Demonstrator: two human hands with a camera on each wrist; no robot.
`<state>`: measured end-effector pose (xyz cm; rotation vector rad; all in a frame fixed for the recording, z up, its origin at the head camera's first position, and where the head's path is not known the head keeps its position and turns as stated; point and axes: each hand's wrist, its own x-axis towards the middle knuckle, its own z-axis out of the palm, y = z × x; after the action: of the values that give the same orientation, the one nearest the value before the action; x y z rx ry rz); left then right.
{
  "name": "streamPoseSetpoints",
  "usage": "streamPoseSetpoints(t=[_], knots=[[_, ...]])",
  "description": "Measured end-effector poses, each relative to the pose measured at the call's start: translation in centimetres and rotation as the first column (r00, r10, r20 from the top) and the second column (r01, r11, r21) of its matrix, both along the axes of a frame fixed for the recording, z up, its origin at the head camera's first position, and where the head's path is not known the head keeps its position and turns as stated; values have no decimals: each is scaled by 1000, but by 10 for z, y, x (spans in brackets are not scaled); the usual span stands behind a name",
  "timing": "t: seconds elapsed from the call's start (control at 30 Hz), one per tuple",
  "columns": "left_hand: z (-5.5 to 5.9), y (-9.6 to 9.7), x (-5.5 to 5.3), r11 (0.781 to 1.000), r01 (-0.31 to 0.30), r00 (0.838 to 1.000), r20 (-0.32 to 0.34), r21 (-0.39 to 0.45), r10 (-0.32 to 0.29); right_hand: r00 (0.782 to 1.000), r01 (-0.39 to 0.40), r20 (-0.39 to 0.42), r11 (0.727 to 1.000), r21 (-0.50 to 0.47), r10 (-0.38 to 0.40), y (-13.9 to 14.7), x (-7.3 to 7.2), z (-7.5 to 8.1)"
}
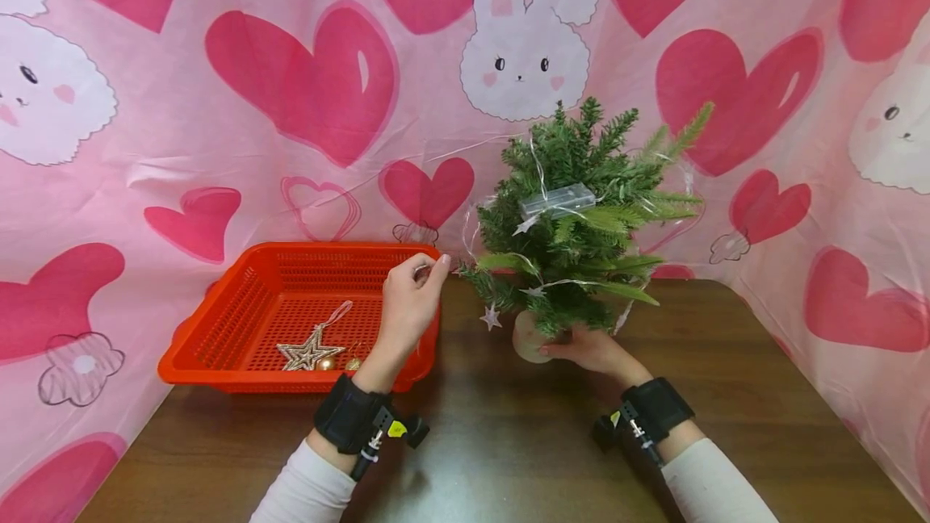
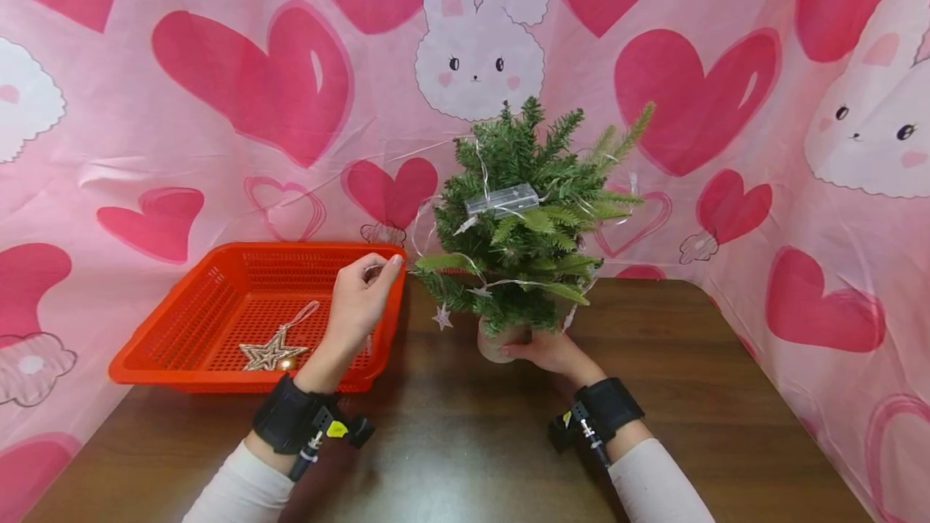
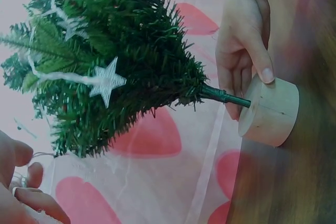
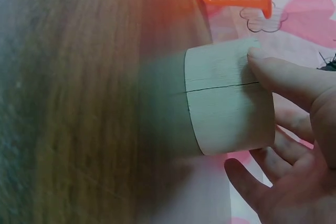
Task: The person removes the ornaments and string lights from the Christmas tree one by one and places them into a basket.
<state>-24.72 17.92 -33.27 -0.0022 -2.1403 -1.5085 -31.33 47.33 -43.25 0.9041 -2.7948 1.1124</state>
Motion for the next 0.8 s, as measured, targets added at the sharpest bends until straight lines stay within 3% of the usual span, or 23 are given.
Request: streamPoseSetpoints(t=[0.17,0.4,0.6,0.8], knots=[[0,0,0,997,4,999,-45,73,-1,1000,-24,12,1000,12,24,2,4,6],[3,4,-3,981,-1,999,-53,196,12,997,62,40,997,-43,-60,-6,3,2],[6,4,-4,945,55,998,-31,321,-47,997,54,-39,984,-167,-61,-14,-2,-7],[5,1,-2,935,76,996,12,346,-86,990,76,-102,977,-199,-98,-17,0,-13]])
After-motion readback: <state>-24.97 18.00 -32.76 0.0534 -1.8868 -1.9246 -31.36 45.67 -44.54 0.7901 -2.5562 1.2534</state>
